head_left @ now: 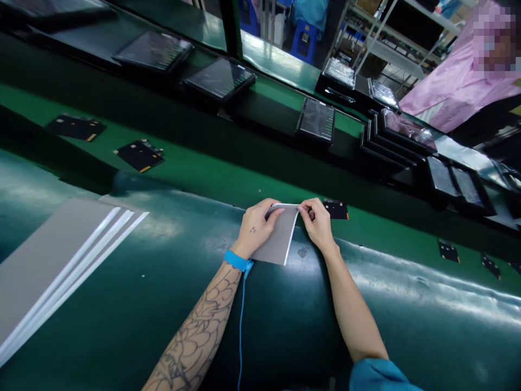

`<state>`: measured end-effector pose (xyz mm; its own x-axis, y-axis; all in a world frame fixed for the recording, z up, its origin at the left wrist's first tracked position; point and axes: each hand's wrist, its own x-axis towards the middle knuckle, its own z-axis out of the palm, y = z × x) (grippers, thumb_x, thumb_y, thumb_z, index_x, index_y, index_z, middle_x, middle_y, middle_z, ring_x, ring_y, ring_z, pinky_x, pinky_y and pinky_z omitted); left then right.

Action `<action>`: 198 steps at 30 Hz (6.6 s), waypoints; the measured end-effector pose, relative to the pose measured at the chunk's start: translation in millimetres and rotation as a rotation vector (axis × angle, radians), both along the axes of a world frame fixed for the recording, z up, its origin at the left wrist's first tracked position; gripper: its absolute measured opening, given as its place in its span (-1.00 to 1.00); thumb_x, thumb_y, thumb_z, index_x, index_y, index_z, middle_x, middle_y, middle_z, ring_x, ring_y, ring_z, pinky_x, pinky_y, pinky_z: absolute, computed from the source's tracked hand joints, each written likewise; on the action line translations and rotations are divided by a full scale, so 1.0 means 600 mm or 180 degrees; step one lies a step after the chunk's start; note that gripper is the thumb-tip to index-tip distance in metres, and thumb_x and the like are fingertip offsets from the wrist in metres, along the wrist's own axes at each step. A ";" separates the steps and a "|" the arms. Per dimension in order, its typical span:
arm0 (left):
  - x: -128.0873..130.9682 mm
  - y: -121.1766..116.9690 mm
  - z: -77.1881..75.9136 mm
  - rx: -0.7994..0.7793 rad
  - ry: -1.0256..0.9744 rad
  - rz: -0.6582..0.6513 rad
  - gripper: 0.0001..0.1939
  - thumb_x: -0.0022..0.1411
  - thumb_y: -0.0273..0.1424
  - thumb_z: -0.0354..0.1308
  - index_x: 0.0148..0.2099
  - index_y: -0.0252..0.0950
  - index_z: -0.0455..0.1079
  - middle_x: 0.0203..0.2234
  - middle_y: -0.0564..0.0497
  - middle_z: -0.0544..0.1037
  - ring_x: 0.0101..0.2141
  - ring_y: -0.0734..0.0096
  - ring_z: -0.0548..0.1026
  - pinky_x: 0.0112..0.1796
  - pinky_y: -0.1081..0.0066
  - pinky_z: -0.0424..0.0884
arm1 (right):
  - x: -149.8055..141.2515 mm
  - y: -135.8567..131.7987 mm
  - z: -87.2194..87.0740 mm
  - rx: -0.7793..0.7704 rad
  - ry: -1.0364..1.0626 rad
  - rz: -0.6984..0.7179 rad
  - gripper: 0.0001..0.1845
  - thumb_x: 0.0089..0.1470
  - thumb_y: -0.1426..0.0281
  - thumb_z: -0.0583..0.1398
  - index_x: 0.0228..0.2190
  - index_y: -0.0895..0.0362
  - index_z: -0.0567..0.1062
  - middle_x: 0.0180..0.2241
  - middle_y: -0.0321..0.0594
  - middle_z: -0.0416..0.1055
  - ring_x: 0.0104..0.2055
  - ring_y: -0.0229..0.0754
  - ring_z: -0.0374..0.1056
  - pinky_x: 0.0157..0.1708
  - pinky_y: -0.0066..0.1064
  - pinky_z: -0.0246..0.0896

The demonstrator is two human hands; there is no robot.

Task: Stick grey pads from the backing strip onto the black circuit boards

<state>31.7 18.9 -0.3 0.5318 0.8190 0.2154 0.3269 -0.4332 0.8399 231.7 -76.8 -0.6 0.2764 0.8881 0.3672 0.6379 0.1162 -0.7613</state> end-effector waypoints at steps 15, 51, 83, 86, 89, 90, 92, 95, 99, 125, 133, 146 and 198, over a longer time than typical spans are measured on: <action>0.002 -0.001 0.003 0.0046 0.0020 0.0096 -0.78 0.52 -0.18 0.18 -0.09 -0.21 0.54 -0.28 -0.02 0.70 -0.29 0.21 0.62 -0.19 0.31 0.46 | 0.001 -0.003 0.004 0.0207 0.0235 -0.0049 -0.90 0.42 0.27 0.29 -0.14 0.00 0.61 -0.12 -0.15 0.49 -0.21 -0.13 0.43 -0.33 -0.26 0.36; -0.002 -0.007 0.012 0.0242 0.0213 0.0102 -0.73 0.47 -0.14 0.19 -0.10 -0.21 0.57 -0.35 0.00 0.68 -0.40 0.24 0.56 -0.33 0.34 0.40 | 0.291 -0.145 -0.045 -0.0649 -0.0333 -0.0872 -0.63 0.38 0.02 0.23 -0.19 0.07 0.59 -0.02 -0.04 0.48 0.09 0.04 0.40 0.14 -0.07 0.30; 0.008 -0.011 -0.001 0.0059 0.0064 0.0052 -0.77 0.52 -0.21 0.18 -0.06 -0.22 0.57 -0.22 -0.03 0.73 -0.26 0.21 0.63 -0.19 0.32 0.42 | 0.066 -0.039 0.003 0.0113 0.0182 -0.0248 -0.77 0.43 0.18 0.26 -0.08 0.02 0.65 -0.19 -0.17 0.56 -0.20 -0.11 0.46 -0.24 -0.26 0.33; 0.009 -0.011 -0.003 0.0065 0.0019 0.0049 -0.77 0.53 -0.20 0.19 -0.07 -0.22 0.57 -0.22 -0.03 0.73 -0.25 0.20 0.64 -0.19 0.32 0.43 | 0.003 -0.016 0.003 0.0103 0.0271 -0.0047 -0.78 0.44 0.20 0.26 -0.05 0.00 0.67 -0.18 -0.17 0.56 -0.20 -0.12 0.46 -0.20 -0.23 0.40; 0.011 -0.012 -0.007 0.0088 -0.0010 -0.0009 -0.78 0.54 -0.20 0.18 -0.06 -0.20 0.57 -0.21 -0.03 0.73 -0.23 0.18 0.65 -0.19 0.32 0.42 | -0.013 -0.012 0.005 0.0176 0.0245 -0.0078 -0.81 0.42 0.22 0.28 -0.08 -0.01 0.67 -0.19 -0.17 0.54 -0.21 -0.11 0.45 -0.17 -0.21 0.43; 0.012 -0.012 -0.008 0.0087 -0.0030 -0.0027 -0.79 0.54 -0.20 0.18 -0.06 -0.20 0.56 -0.21 -0.02 0.73 -0.22 0.18 0.66 -0.19 0.32 0.42 | -0.011 -0.012 0.005 0.0213 0.0239 -0.0094 -0.84 0.41 0.23 0.29 -0.09 -0.01 0.67 -0.20 -0.18 0.54 -0.22 -0.12 0.44 -0.18 -0.22 0.43; 0.013 -0.012 -0.010 0.0079 -0.0074 -0.0041 -0.80 0.54 -0.21 0.18 -0.07 -0.19 0.55 -0.20 -0.01 0.73 -0.20 0.18 0.67 -0.18 0.32 0.42 | -0.007 -0.014 0.007 0.0265 0.0241 -0.0120 -0.88 0.40 0.26 0.31 -0.12 0.00 0.66 -0.22 -0.20 0.53 -0.23 -0.12 0.43 -0.18 -0.22 0.41; 0.014 -0.013 -0.011 0.0087 -0.0085 -0.0057 -0.82 0.55 -0.23 0.18 -0.06 -0.19 0.54 -0.19 -0.01 0.72 -0.17 0.17 0.67 -0.16 0.31 0.42 | -0.004 -0.014 0.007 0.0258 0.0238 -0.0131 -0.90 0.40 0.29 0.31 -0.15 0.01 0.65 -0.23 -0.21 0.53 -0.24 -0.13 0.42 -0.22 -0.24 0.38; 0.014 -0.014 -0.007 0.0094 -0.0041 -0.0082 -0.82 0.56 -0.24 0.16 -0.04 -0.19 0.54 -0.17 -0.01 0.72 -0.16 0.17 0.67 -0.14 0.30 0.42 | -0.004 -0.012 0.005 0.0151 0.0229 -0.0215 -0.88 0.39 0.26 0.31 -0.21 0.03 0.62 -0.25 -0.21 0.53 -0.28 -0.14 0.39 -0.28 -0.25 0.31; 0.015 -0.016 0.002 0.0049 0.0033 -0.0121 -0.80 0.56 -0.23 0.14 -0.04 -0.19 0.52 -0.18 -0.05 0.71 -0.15 0.13 0.67 -0.13 0.30 0.43 | -0.001 -0.014 0.010 -0.0033 0.0176 -0.0244 -0.75 0.42 0.12 0.25 -0.23 0.02 0.55 -0.26 -0.19 0.50 -0.28 -0.11 0.38 -0.30 -0.23 0.32; 0.016 -0.017 0.005 -0.0034 -0.0034 -0.0087 -0.80 0.56 -0.23 0.14 -0.04 -0.17 0.54 -0.17 -0.03 0.72 -0.13 0.12 0.67 -0.12 0.28 0.43 | 0.018 -0.014 -0.011 0.0115 0.0887 -0.0728 -0.69 0.43 0.05 0.21 -0.18 0.03 0.48 -0.28 -0.25 0.38 -0.29 -0.17 0.37 -0.27 -0.31 0.33; 0.009 -0.010 0.041 -0.3390 -0.2332 -0.1468 -0.39 0.05 0.01 0.64 -0.17 -0.32 0.46 -0.37 0.02 0.62 -0.40 0.45 0.58 -0.29 0.47 0.47 | -0.052 0.125 -0.040 -0.0080 0.0113 -0.0193 -0.21 0.19 0.13 0.42 0.33 -0.01 0.31 0.16 -0.01 0.54 0.22 0.14 0.42 0.23 0.09 0.30; -0.020 0.022 0.050 -0.2991 -0.2444 -0.1015 -0.53 0.21 -0.04 0.54 -0.16 -0.30 0.48 -0.33 0.02 0.58 -0.31 0.40 0.54 -0.22 0.42 0.42 | -0.040 0.265 -0.009 0.0018 0.1070 -0.0369 -0.58 0.23 -0.02 0.34 -0.11 0.02 0.46 -0.20 -0.24 0.47 -0.23 -0.14 0.40 -0.21 -0.29 0.35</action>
<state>19.9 32.0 29.5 0.7304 0.6819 -0.0395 -0.3918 0.4656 0.7935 207.9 82.3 -6.1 0.4814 0.8420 0.2435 0.3611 0.0626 -0.9304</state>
